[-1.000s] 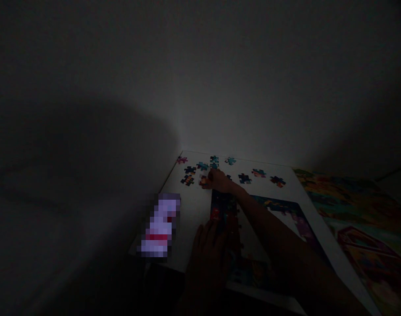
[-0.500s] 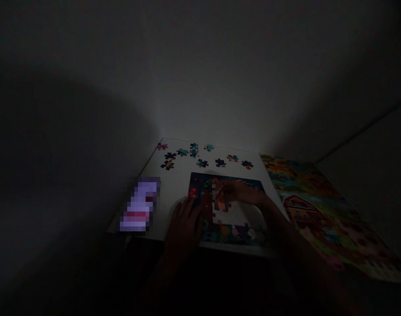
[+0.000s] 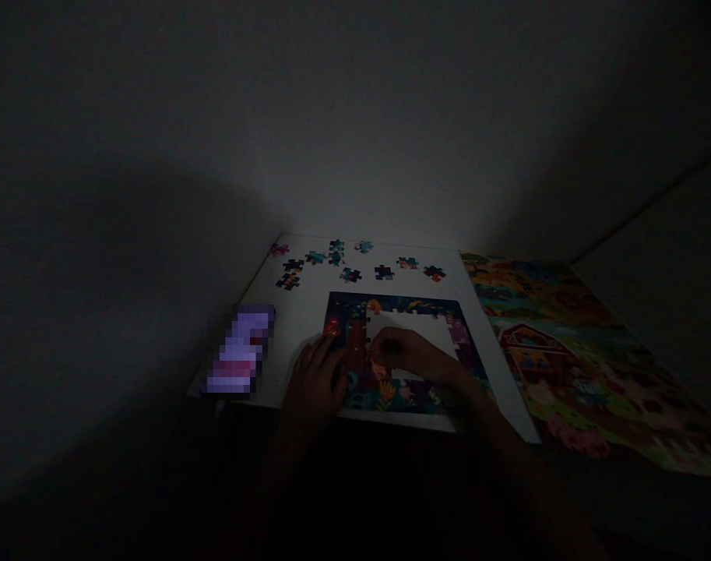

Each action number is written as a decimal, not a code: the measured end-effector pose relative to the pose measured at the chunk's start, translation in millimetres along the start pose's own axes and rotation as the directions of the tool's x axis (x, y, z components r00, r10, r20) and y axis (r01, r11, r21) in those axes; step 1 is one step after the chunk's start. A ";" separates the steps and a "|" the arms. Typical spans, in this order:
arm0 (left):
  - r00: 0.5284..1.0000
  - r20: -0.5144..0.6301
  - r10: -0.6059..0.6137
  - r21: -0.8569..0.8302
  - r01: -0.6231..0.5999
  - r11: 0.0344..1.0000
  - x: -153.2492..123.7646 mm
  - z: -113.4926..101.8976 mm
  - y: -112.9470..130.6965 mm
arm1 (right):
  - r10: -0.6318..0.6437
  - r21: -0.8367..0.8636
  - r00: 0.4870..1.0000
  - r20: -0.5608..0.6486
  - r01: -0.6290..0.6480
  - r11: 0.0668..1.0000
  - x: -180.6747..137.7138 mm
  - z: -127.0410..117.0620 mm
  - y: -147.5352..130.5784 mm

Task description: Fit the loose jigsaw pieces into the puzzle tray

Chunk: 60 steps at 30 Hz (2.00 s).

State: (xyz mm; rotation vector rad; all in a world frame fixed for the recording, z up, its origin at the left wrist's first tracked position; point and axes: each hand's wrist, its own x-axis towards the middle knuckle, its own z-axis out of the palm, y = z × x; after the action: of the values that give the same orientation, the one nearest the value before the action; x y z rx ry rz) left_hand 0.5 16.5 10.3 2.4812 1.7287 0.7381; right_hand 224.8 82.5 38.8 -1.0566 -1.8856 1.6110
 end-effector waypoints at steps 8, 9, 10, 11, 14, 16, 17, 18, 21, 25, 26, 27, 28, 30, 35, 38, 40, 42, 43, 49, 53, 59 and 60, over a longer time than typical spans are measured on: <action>1.000 0.021 -0.005 0.007 0.005 1.000 0.5 -1.0 1.0 | -0.147 -0.336 0.970 -0.194 0.075 0.939 -13.4 17.3 2.0; 1.000 0.023 -0.010 0.008 0.010 1.000 0.4 -0.9 1.0 | -0.171 -0.372 0.963 -0.207 0.084 0.925 -13.9 19.6 2.6; 1.000 0.021 -0.013 0.009 0.013 1.000 0.4 -0.8 1.0 | -0.192 -0.405 0.957 -0.219 0.090 0.910 -14.2 22.0 3.4; 1.000 0.020 -0.012 0.009 0.012 1.000 0.4 -0.8 1.0 | -0.211 -0.434 0.950 -0.231 0.094 0.896 -14.4 24.4 4.2; 1.000 0.015 -0.008 -0.002 0.008 1.000 0.4 -0.9 1.2 | -0.247 -0.495 0.934 -0.259 0.092 0.864 -16.1 30.8 7.1; 1.000 0.018 -0.014 -0.018 0.014 1.000 0.5 -0.9 1.3 | -0.272 -0.525 0.924 -0.269 0.096 0.846 -18.1 33.7 9.6; 1.000 0.019 -0.018 -0.025 0.019 1.000 0.6 -1.0 1.3 | -0.287 -0.539 0.917 -0.277 0.099 0.836 -19.0 34.6 11.0; 1.000 0.020 -0.022 -0.031 0.022 0.999 0.6 -1.0 1.3 | -0.300 -0.553 0.910 -0.285 0.099 0.827 -19.6 35.2 12.4; 1.000 0.019 -0.023 -0.029 0.024 0.999 0.8 -1.3 1.4 | -0.329 -0.602 0.899 -0.287 0.098 0.792 -19.0 36.0 14.2; 1.000 0.027 -0.012 -0.006 0.012 1.000 0.6 -1.8 2.0 | -0.333 -0.716 0.914 -0.232 0.072 0.694 -19.7 38.4 8.0; 0.999 0.029 -0.013 -0.004 0.013 1.000 0.4 -1.8 2.2 | -0.338 -0.736 0.907 -0.251 0.048 0.675 -22.9 39.5 6.4; 0.999 0.031 -0.016 -0.004 0.017 1.000 0.2 -1.8 2.3 | -0.352 -0.747 0.890 -0.291 0.019 0.665 -27.9 40.7 5.6; 0.999 0.030 -0.021 -0.006 0.021 1.000 0.0 -1.8 2.4 | -0.374 -0.747 0.861 -0.346 -0.012 0.665 -34.9 42.1 6.0; 0.999 0.023 -0.024 -0.011 0.025 1.000 -0.2 -1.7 2.3 | -0.420 -0.721 0.770 -0.481 -0.074 0.689 -53.1 45.3 11.1; 1.000 0.008 -0.009 -0.040 0.009 0.999 0.6 -3.2 -0.3 | -0.518 -0.686 0.523 -0.677 -0.193 0.701 -93.8 54.4 34.8; 0.999 0.039 0.012 -0.049 -0.011 0.999 1.5 -5.2 -1.7 | -0.547 -0.711 0.500 -0.672 -0.226 0.666 -97.8 58.5 39.7; 0.998 0.061 0.027 -0.039 -0.024 0.999 1.8 -6.1 -2.0 | -0.528 -0.723 0.545 -0.651 -0.236 0.649 -95.3 59.9 37.6; 0.997 0.070 0.033 -0.033 -0.030 0.999 1.8 -6.3 -1.9 | -0.491 -0.730 0.599 -0.633 -0.250 0.636 -93.1 60.4 33.8; 0.997 0.068 0.033 -0.033 -0.031 0.999 1.6 -6.2 -1.7 | -0.475 -0.735 0.622 -0.622 -0.255 0.629 -92.8 60.5 31.9; 0.997 0.071 0.026 -0.026 -0.024 0.999 1.2 -5.5 -0.6 | -0.415 -0.762 0.722 -0.554 -0.239 0.601 -96.2 59.3 27.2; 0.996 0.087 0.011 -0.020 -0.010 1.000 1.5 -5.0 -0.9 | -0.403 -0.761 0.727 -0.555 -0.249 0.599 -95.6 58.9 27.5; 0.995 0.097 0.026 -0.019 -0.025 1.000 1.2 -4.4 -3.1 | -0.391 -0.779 0.749 -0.535 -0.258 0.572 -93.7 59.4 28.2; 0.994 0.102 0.031 -0.015 -0.030 0.999 1.2 -4.5 -3.3 | -0.386 -0.782 0.756 -0.529 -0.257 0.567 -93.5 59.3 28.2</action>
State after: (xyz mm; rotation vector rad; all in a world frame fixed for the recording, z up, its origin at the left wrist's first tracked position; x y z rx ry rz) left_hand -3.9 17.7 13.8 2.4944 1.6496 0.6116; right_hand 244.9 -26.7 11.8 -1.5934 -2.0669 0.0466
